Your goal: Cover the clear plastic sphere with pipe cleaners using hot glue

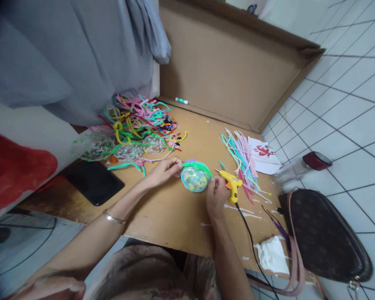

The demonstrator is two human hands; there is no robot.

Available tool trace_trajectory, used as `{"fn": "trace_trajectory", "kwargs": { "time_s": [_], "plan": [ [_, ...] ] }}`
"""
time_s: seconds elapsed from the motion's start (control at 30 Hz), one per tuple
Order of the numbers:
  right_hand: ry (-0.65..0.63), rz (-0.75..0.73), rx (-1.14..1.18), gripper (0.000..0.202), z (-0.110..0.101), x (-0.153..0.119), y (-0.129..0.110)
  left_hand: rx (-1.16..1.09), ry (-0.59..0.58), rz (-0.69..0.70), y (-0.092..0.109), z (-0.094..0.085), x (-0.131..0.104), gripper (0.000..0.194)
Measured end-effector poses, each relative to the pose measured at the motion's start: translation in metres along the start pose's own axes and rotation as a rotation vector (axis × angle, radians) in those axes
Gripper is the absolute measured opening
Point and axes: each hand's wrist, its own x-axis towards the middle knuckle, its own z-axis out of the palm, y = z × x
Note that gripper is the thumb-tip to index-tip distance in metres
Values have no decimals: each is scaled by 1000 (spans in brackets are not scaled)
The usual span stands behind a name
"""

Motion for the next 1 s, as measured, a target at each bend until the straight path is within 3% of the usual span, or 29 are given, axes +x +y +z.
{"fn": "trace_trajectory", "kwargs": {
  "time_s": [0.27, 0.63, 0.77, 0.9, 1.0],
  "plan": [
    [-13, 12, 7, 26, 0, 0, 1, 3, 18, -30, 0, 1, 0, 26],
    [-4, -76, -99, 34, 0, -3, 6, 358, 119, 77, 6, 2, -2, 25],
    [16, -173, -184, 34, 1, -4, 7, 461, 152, 230, 6, 8, -5, 37],
    [54, -327, -249, 30, 3, -5, 6, 525, 118, 450, 5, 13, -6, 45],
    [78, -458, -301, 25, 3, -5, 4, 531, 80, 532, 4, 14, -6, 43]
  ]
}}
